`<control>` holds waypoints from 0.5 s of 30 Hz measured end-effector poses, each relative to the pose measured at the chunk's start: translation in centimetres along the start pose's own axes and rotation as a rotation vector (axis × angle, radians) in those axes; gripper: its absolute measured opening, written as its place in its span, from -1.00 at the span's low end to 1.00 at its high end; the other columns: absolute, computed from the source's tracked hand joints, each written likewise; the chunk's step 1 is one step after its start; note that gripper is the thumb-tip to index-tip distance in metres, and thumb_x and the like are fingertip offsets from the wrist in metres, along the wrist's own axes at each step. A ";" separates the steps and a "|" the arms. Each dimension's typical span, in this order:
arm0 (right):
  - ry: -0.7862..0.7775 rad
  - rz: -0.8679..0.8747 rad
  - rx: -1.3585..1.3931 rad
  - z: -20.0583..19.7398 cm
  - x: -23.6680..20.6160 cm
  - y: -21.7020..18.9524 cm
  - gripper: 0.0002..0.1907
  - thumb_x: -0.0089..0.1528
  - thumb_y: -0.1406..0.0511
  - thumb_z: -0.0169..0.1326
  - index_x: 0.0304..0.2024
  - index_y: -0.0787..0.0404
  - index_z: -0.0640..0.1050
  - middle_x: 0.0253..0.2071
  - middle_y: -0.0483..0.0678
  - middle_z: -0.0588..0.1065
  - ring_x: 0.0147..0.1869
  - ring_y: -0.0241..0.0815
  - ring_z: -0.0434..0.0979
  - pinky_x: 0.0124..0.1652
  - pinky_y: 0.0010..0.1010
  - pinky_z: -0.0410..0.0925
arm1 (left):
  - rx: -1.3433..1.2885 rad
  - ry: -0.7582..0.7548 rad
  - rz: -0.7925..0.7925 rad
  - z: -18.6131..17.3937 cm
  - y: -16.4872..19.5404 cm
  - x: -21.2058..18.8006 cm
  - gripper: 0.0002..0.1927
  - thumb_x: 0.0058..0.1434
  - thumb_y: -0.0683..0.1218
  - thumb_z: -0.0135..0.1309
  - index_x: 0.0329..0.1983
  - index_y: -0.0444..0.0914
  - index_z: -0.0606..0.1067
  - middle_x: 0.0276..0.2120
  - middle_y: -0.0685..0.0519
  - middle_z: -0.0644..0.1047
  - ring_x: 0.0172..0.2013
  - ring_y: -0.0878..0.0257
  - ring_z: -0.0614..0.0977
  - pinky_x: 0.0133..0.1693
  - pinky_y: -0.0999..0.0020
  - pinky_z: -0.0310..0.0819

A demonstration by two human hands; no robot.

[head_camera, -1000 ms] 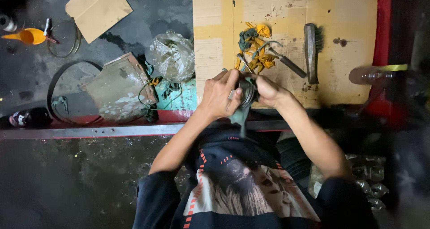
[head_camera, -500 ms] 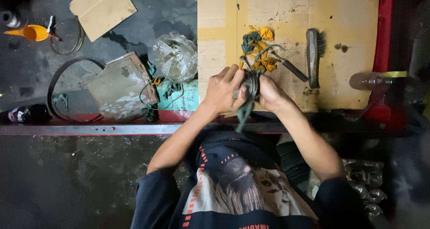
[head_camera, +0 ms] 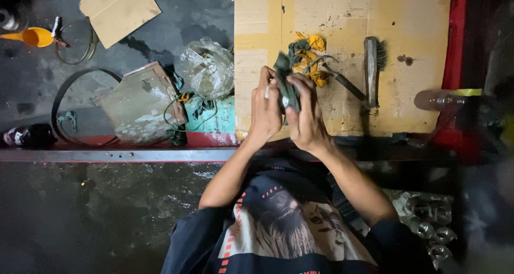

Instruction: The person holds a small cylindrical metal part and scrapes its surface with a thin metal tool. They then wipe the part with a cloth, rotating it to clean different sides.

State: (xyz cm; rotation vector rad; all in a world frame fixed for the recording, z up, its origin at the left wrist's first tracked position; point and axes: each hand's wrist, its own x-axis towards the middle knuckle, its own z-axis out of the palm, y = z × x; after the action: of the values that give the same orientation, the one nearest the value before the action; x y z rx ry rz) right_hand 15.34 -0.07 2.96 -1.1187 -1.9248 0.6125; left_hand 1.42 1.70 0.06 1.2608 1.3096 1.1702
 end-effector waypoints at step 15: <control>-0.208 0.029 0.012 -0.4 -1.8 5.8 -0.36 0.45 0.02 -0.11 0.35 0.39 0.20 0.15 0.25 0.32 0.13 0.20 0.44 0.15 -0.05 0.36 | -0.103 -0.157 -0.054 1.1 -4.5 0.8 -0.45 0.65 0.17 -0.44 -0.07 -0.39 0.35 -0.47 -0.22 0.45 -0.44 0.00 0.45 -0.41 0.16 0.39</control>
State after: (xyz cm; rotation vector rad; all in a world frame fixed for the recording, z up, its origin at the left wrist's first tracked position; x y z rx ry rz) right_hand 18.89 1.23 -1.74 -1.1139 -2.0799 0.7814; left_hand 2.07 2.48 -4.55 1.2097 1.1473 1.0654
